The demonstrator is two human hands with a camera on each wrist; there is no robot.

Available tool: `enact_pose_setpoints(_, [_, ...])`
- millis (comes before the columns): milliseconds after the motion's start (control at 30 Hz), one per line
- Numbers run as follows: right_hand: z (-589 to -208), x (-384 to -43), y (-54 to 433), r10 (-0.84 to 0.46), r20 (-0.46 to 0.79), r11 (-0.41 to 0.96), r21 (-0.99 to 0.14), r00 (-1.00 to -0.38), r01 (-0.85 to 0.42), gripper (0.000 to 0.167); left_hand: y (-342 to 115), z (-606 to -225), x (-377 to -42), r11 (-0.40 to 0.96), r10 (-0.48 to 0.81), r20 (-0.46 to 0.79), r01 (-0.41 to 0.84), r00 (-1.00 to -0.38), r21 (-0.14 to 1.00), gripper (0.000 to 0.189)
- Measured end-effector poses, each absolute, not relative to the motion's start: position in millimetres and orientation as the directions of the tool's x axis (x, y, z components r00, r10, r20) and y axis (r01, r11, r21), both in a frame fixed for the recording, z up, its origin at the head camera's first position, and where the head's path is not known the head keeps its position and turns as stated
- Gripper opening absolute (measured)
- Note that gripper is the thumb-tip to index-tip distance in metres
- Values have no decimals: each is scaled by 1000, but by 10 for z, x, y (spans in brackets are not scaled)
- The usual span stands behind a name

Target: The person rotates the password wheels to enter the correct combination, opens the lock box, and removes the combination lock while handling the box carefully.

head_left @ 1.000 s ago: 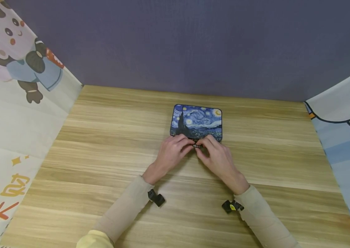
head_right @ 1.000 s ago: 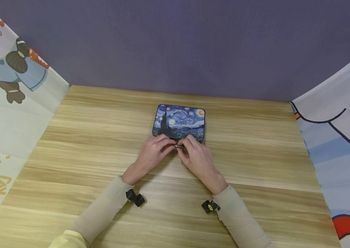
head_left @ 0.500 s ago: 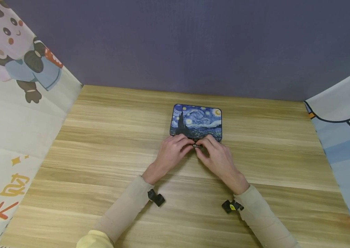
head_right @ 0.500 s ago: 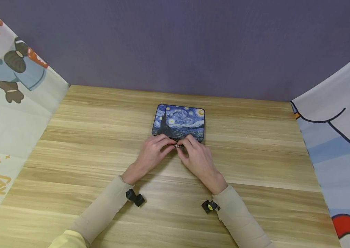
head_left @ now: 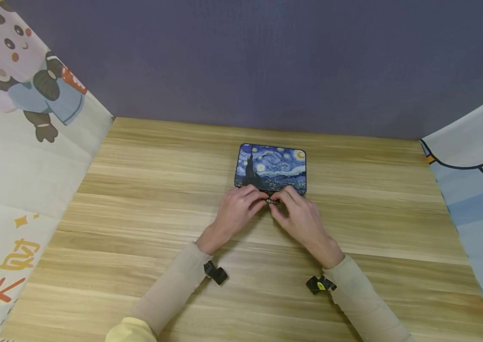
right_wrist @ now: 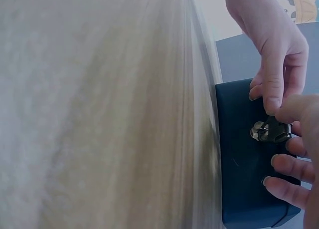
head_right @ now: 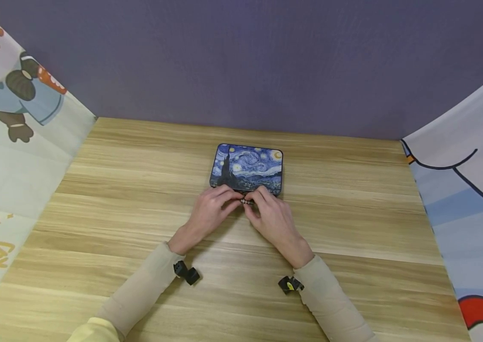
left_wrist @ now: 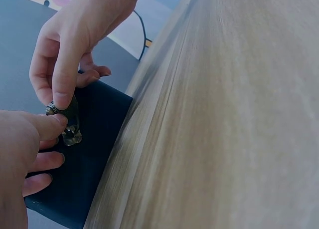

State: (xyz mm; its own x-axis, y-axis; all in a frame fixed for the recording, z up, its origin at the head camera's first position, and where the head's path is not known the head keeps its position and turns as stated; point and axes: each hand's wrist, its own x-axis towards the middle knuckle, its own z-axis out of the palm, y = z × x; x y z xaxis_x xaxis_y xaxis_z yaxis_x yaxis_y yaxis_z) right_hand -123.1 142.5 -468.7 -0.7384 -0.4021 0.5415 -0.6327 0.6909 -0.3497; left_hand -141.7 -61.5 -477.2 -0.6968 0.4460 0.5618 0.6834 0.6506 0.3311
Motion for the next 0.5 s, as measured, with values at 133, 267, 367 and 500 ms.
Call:
enact_pose_setpoints(133, [-4685,-1231,1424,-401,539,691,-353,-740,-631,18,-616,-4771,-1416,651,445,560,682,-699,335,11])
enact_pose_setpoints(267, [-4685,-1233,1425,-403,540,692,-349,-739,-632,18,-614,-4762,-1412,652,443,560,680,-700,335,11])
enact_pose_setpoints(367, [-4682,-1231,1426,-401,541,692,-350,-739,-632,18,-613,-4757,-1410,653,443,559,680,-700,333,11])
enact_pose_setpoints(500, [-4685,-1230,1426,-399,541,690,-354,-740,-631,18,-615,-4760,-1409,656,445,558,679,-701,330,12])
